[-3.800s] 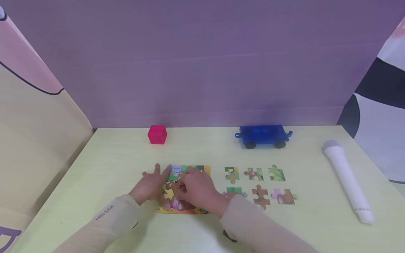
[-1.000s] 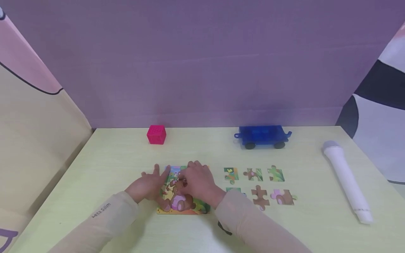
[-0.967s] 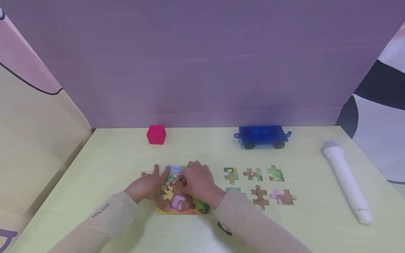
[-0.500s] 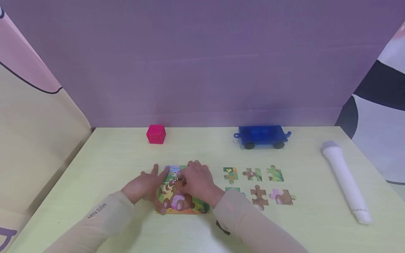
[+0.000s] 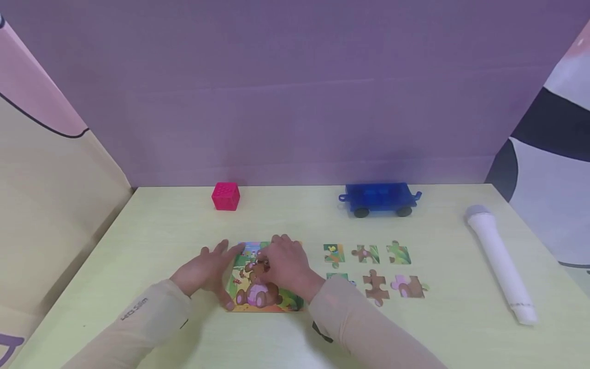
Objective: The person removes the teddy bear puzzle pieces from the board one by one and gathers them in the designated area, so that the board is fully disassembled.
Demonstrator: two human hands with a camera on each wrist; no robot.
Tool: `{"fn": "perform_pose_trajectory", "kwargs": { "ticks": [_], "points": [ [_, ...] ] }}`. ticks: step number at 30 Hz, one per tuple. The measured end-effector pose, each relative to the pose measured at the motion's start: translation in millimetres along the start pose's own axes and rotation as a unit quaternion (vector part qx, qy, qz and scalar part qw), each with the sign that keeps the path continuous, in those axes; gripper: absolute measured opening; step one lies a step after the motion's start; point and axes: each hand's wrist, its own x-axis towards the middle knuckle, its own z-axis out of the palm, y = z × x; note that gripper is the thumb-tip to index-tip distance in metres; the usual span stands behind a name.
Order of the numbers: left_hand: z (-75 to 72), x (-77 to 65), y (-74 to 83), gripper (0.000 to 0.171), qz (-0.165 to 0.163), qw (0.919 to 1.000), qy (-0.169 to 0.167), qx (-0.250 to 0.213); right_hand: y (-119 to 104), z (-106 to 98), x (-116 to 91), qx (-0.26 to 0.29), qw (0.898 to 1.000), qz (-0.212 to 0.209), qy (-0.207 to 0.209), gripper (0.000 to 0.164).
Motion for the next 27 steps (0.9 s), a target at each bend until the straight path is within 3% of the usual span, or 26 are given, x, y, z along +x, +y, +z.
{"fn": "perform_pose_trajectory", "kwargs": {
  "ticks": [11,27],
  "points": [
    [-0.2,2.4,-13.9,0.126,0.012,0.999,-0.027,-0.032,2,0,-1,0.003,1.0,-0.005,0.006,0.039],
    [2.9,-2.1,-10.2,0.13,-0.005,0.9992,-0.01,-0.04,1,1,-1,0.006,1.0,-0.014,0.011,0.039]
  ]
}}
